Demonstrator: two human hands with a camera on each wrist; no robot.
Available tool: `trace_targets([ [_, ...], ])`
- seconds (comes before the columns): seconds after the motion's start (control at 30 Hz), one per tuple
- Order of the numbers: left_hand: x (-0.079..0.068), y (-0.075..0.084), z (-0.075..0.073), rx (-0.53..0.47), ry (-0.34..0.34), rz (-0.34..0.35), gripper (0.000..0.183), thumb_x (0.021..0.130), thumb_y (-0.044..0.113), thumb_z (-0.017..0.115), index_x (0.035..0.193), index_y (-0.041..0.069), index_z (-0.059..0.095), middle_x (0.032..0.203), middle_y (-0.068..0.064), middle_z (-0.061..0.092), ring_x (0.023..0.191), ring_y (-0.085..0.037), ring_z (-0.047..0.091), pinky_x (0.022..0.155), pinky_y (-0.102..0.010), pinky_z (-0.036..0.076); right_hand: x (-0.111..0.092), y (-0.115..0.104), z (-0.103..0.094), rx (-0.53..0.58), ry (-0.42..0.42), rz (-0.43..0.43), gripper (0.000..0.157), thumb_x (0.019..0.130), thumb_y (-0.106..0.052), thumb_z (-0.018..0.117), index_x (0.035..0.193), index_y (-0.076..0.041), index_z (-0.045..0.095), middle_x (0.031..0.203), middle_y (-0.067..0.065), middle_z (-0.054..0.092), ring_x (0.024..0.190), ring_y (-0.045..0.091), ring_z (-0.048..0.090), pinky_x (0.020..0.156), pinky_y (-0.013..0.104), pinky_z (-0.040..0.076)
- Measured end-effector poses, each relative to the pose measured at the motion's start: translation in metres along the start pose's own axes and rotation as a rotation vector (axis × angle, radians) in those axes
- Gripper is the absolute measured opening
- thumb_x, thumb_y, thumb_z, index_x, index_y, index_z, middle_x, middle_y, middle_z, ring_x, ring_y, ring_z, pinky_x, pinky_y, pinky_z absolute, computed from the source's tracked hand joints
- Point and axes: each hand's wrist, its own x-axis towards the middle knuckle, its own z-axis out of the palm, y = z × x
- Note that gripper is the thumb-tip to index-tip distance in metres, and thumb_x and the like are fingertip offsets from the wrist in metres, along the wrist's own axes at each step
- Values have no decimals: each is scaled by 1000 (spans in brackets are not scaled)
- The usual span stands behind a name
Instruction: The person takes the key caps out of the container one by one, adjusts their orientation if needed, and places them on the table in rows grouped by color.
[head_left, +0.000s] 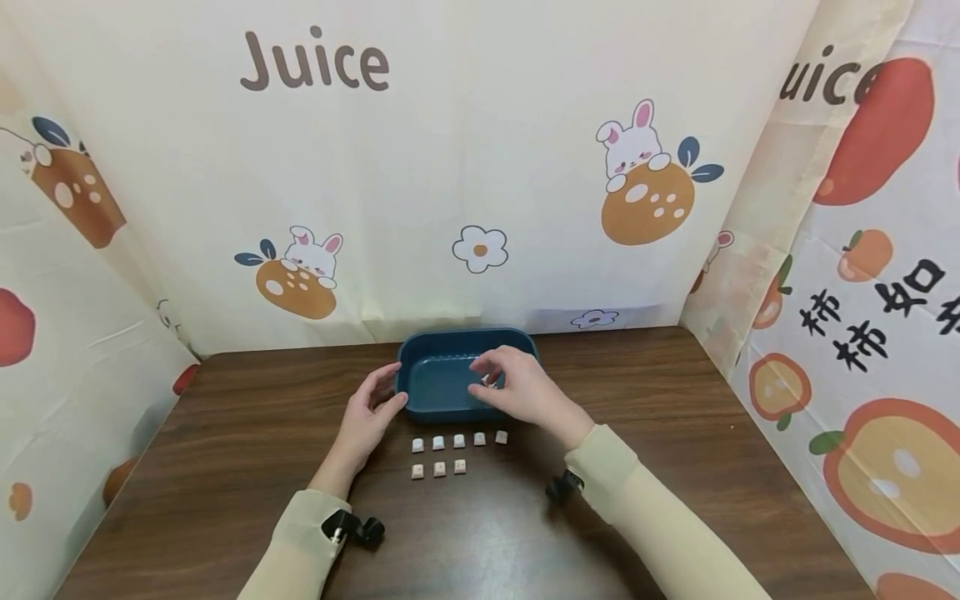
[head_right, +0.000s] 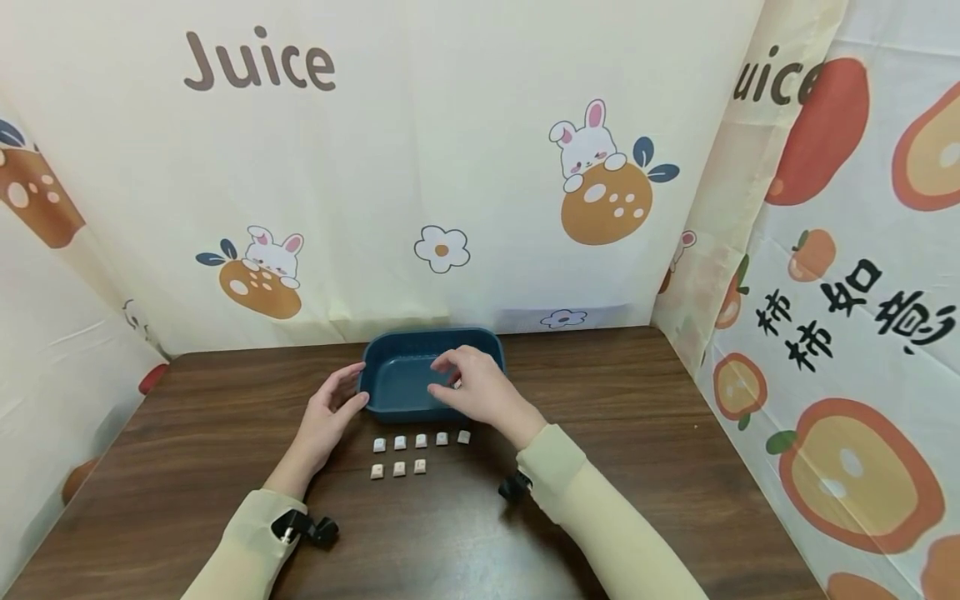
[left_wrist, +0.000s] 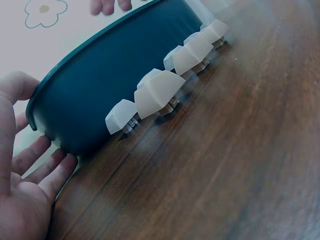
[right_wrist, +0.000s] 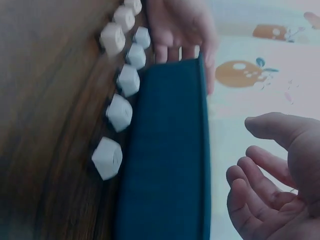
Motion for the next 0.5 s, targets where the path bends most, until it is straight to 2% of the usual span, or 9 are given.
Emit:
trace_targets([
  [0.3,1,-2,0,-7,4,6,53,108,12,70,159,7,53,157,-22,54,142,-42,53,100,-14,48,26,22,-3,-46,-80,114,52,95,-36,88,133,-4,73,129,12,71,112,25,69,95,43,60],
  [0.5,1,-2,-1,-7,12,11,53,107,10,71,158,8,54,156,-22,55,141,-42,54,100,-14,48,38,30,-1,-99,-159,171,56,96,-31,87,140,-2,69,136,19,69,123,33,66,105,50,56],
])
